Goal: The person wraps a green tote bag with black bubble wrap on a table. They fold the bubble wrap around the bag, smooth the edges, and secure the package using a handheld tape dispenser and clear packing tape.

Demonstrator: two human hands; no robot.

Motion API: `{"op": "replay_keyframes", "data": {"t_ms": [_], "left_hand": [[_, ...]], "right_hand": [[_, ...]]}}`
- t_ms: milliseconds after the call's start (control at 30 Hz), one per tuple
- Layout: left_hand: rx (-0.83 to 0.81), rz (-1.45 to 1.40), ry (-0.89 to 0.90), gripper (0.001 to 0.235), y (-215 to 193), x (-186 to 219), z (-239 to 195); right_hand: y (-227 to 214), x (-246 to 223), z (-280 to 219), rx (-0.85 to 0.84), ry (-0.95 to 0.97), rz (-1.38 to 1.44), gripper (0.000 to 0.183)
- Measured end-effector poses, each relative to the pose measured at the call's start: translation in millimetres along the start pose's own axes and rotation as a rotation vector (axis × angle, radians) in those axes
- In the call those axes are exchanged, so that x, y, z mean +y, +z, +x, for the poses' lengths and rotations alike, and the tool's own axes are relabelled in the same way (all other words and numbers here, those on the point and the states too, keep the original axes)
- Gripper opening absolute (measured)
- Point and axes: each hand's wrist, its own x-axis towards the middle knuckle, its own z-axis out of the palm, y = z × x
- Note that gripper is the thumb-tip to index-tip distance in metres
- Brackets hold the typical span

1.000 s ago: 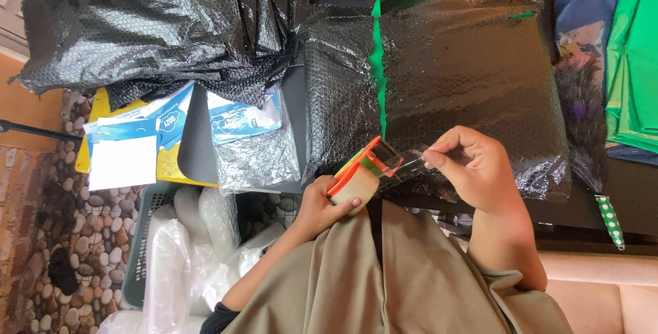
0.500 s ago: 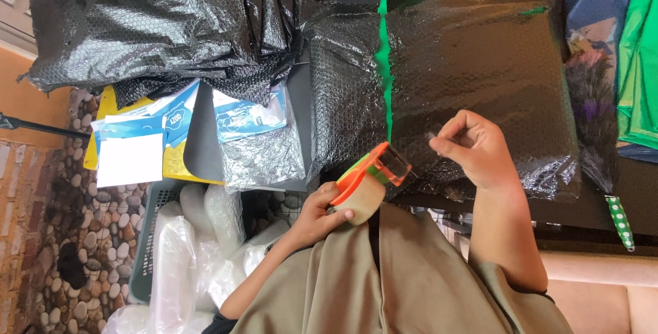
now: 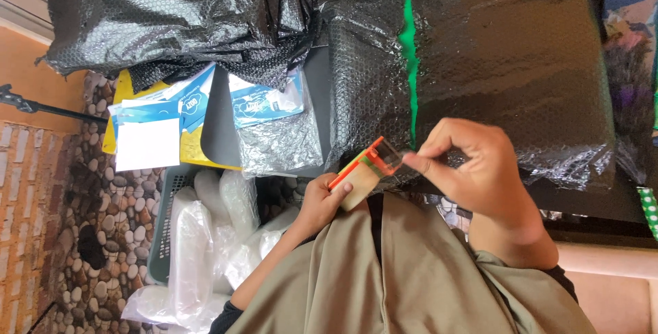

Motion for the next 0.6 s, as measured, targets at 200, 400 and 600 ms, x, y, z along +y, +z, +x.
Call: {"op": "replay_keyframes", "data": {"t_ms": [200, 400, 600], "left_hand": [[-0.099, 0.01, 0.2, 0.042, -29.0, 50.3, -14.4], [-0.033, -0.037, 0.336, 0.04, -59.5, 12.1, -13.1], [-0.03, -0.146, 0.509, 0.044, -68.7, -16.0, -3.1]], "right_hand": [[1.9, 19.6, 4.2, 0.052, 0.092, -0.065, 0.024], [25.0, 121.8, 13.3, 0.069, 0.283, 0.261, 0.022], [80.6, 203.8, 3.5, 0.084, 0.576, 0.616, 0.022]]}}
